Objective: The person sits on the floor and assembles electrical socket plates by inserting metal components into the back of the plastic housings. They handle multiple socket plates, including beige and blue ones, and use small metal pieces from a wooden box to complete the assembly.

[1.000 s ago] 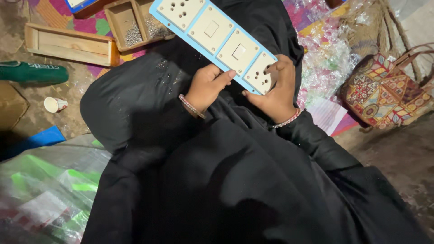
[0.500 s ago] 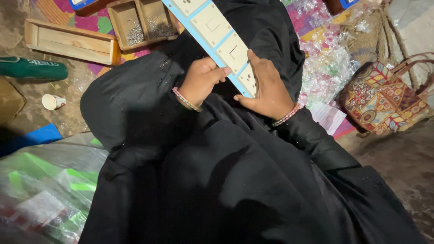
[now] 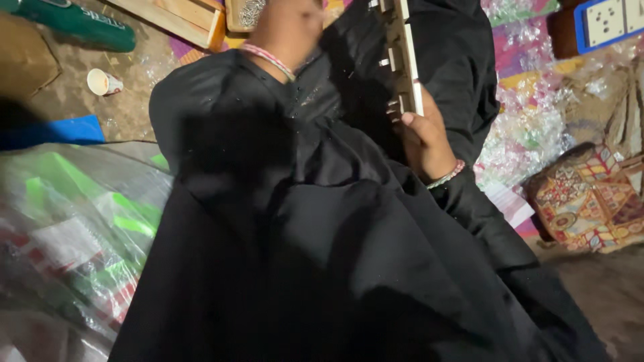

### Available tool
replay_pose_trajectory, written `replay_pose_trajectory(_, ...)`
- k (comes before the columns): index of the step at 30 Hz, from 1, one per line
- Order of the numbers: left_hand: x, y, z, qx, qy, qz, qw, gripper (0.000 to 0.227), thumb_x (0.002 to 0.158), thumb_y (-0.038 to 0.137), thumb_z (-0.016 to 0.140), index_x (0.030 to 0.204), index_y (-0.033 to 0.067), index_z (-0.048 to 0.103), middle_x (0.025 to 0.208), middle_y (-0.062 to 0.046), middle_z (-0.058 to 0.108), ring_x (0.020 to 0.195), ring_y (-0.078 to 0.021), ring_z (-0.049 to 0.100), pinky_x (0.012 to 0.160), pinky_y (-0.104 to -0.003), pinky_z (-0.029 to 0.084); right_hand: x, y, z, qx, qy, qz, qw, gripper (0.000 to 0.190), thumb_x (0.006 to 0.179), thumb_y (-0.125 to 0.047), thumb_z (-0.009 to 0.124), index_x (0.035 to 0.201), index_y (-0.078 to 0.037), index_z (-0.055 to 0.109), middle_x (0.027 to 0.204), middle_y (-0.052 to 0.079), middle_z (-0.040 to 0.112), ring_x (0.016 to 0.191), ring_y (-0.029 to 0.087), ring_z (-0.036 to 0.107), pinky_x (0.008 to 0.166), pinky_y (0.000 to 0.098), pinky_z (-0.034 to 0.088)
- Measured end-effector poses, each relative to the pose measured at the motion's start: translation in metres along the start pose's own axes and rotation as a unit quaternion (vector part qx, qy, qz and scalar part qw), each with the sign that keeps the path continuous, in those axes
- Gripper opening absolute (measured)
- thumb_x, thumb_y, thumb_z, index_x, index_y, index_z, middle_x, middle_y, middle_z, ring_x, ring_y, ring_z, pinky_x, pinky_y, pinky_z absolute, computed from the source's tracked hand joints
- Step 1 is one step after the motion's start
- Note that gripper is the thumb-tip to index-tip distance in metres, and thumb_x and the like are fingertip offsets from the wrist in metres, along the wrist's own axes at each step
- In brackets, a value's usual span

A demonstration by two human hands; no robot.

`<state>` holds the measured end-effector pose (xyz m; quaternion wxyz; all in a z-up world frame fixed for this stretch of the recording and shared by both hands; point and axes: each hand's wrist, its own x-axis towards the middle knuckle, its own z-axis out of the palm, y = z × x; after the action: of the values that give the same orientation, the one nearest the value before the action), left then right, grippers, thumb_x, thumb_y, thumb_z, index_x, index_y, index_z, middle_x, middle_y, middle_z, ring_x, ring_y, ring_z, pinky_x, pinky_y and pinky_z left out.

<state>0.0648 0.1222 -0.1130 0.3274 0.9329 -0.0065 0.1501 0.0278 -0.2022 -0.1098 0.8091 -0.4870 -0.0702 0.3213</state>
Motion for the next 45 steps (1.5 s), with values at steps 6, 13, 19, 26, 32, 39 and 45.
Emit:
replay_pose_trajectory(6,-0.022,-0.091,-0.006,0.136,-0.091,-0.224,0.961,0.017,0.094,0.023,0.07,0.092,0.0081,0.079,0.092,-0.021,0.072,0.084,-0.0371,0.071,0.08,-0.048,0.055,0.037,0.021,0.01,0.102,-0.012,0.094,0.99,0.062,0.094,-0.033,0.057,0.146,-0.002,0.044,0.127,0.013,0.062,0.108,0.02,0.06,0.087,0.0331,0.05)
replay_pose_trajectory(13,-0.005,-0.132,0.048,0.306,-0.212,-0.088,0.924,0.016,0.094,0.012,0.065,0.092,0.0036,0.078,0.101,-0.015,0.072,0.101,-0.0322,0.066,0.088,-0.048,0.056,0.076,0.041,0.0,0.2,0.01,0.166,0.966,0.065,0.1,-0.037,0.056,0.147,0.007,0.048,0.126,0.028,0.065,0.102,0.028,0.068,0.082,0.0379,0.06)
replay_pose_trajectory(19,0.033,-0.159,0.092,0.352,-0.193,-0.072,0.913,0.02,0.089,0.015,0.061,0.094,0.0076,0.079,0.101,-0.012,0.073,0.102,-0.0324,0.067,0.078,-0.048,0.056,0.098,0.048,0.0,0.241,0.012,0.173,0.955,0.071,0.098,-0.04,0.057,0.148,0.009,0.046,0.125,0.03,0.064,0.101,0.031,0.069,0.081,0.0401,0.061)
replay_pose_trajectory(26,0.054,-0.169,0.123,0.319,-0.276,-0.191,0.886,0.021,0.091,0.019,0.063,0.101,0.0083,0.078,0.105,-0.015,0.076,0.101,-0.0341,0.071,0.081,-0.045,0.056,0.113,0.049,0.003,0.221,0.025,0.19,0.956,0.077,0.095,-0.043,0.059,0.15,0.009,0.045,0.129,0.029,0.063,0.106,0.03,0.068,0.085,0.0398,0.06)
replay_pose_trajectory(32,0.041,-0.172,0.128,0.277,-0.255,-0.187,0.907,0.019,0.088,0.021,0.068,0.099,0.0079,0.077,0.099,-0.014,0.076,0.093,-0.0326,0.072,0.074,-0.044,0.057,0.12,0.051,0.008,0.212,0.014,0.178,0.961,0.079,0.097,-0.045,0.059,0.151,0.01,0.044,0.13,0.031,0.062,0.107,0.032,0.068,0.086,0.041,0.06)
replay_pose_trajectory(39,0.029,-0.163,0.108,0.21,-0.205,-0.17,0.941,0.014,0.088,0.018,0.069,0.093,0.0075,0.077,0.09,-0.014,0.075,0.083,-0.0311,0.072,0.071,-0.043,0.056,0.117,0.052,0.011,0.224,0.003,0.176,0.959,0.082,0.096,-0.047,0.059,0.153,0.01,0.043,0.132,0.032,0.061,0.109,0.034,0.069,0.088,0.0428,0.061)
replay_pose_trajectory(45,0.002,-0.109,0.089,-0.087,-0.045,-0.129,0.987,0.01,0.088,0.015,0.07,0.088,0.0072,0.076,0.082,-0.014,0.074,0.074,-0.0298,0.072,0.068,-0.042,0.056,0.114,0.052,0.012,0.22,0.008,0.167,0.961,0.082,0.096,-0.049,0.06,0.152,0.01,0.044,0.132,0.032,0.061,0.109,0.035,0.069,0.087,0.0447,0.061)
